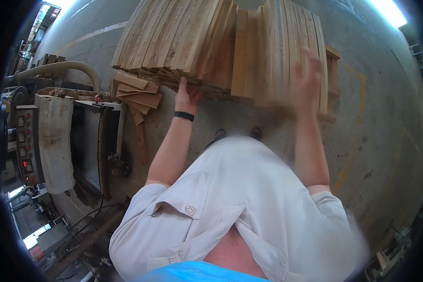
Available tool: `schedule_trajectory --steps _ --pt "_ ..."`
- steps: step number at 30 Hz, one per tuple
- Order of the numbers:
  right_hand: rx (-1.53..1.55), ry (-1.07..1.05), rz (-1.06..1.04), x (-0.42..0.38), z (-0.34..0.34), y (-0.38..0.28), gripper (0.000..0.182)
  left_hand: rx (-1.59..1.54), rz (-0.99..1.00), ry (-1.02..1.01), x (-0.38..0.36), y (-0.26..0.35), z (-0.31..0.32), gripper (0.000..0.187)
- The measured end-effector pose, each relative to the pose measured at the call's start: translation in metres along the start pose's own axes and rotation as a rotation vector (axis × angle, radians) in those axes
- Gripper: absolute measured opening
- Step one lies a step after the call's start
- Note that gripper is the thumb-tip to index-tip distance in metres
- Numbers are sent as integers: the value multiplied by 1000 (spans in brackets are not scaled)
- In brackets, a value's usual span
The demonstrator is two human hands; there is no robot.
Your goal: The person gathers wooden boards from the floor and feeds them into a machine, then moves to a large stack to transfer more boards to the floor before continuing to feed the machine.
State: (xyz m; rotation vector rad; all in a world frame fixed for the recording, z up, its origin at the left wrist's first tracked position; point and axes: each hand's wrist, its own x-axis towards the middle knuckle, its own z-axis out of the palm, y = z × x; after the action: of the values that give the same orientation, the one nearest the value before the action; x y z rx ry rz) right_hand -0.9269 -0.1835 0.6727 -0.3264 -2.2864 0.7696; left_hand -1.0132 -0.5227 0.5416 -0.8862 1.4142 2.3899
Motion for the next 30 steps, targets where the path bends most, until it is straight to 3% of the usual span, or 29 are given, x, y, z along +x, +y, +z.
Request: schedule_trajectory --steps 2,4,6,7,9,11,15,21,26,28,30 --pt "299 -274 234 -10 51 -56 56 -59 27 -25 15 36 4 63" --pt "510 -505 280 -23 114 -76 61 -119 56 -55 22 63 15 56" --pt "548 -656 313 -37 168 -89 72 38 2 -92 23 76 29 38" --pt "547 -650 304 -45 188 -95 72 -23 0 -81 29 73 30 28" --pt "716 -729 487 -54 222 -103 80 -11 3 -70 26 76 32 25" --pt "788 -735 525 -59 244 -103 84 -26 -24 -79 29 76 25 17" --pt "852 -705 709 -50 250 -114 86 -18 -65 -78 29 80 15 13" --pt "820 -865 620 -34 241 -115 69 -80 -72 -113 29 73 5 16" --pt "828 -910 535 -35 244 -105 70 21 -152 -202 4 107 -17 21" --pt "714 -769 444 -46 258 -93 71 362 -156 -399 -19 148 -20 26" --pt "666 -779 434 -40 248 -101 76 549 93 -374 3 184 -42 33"
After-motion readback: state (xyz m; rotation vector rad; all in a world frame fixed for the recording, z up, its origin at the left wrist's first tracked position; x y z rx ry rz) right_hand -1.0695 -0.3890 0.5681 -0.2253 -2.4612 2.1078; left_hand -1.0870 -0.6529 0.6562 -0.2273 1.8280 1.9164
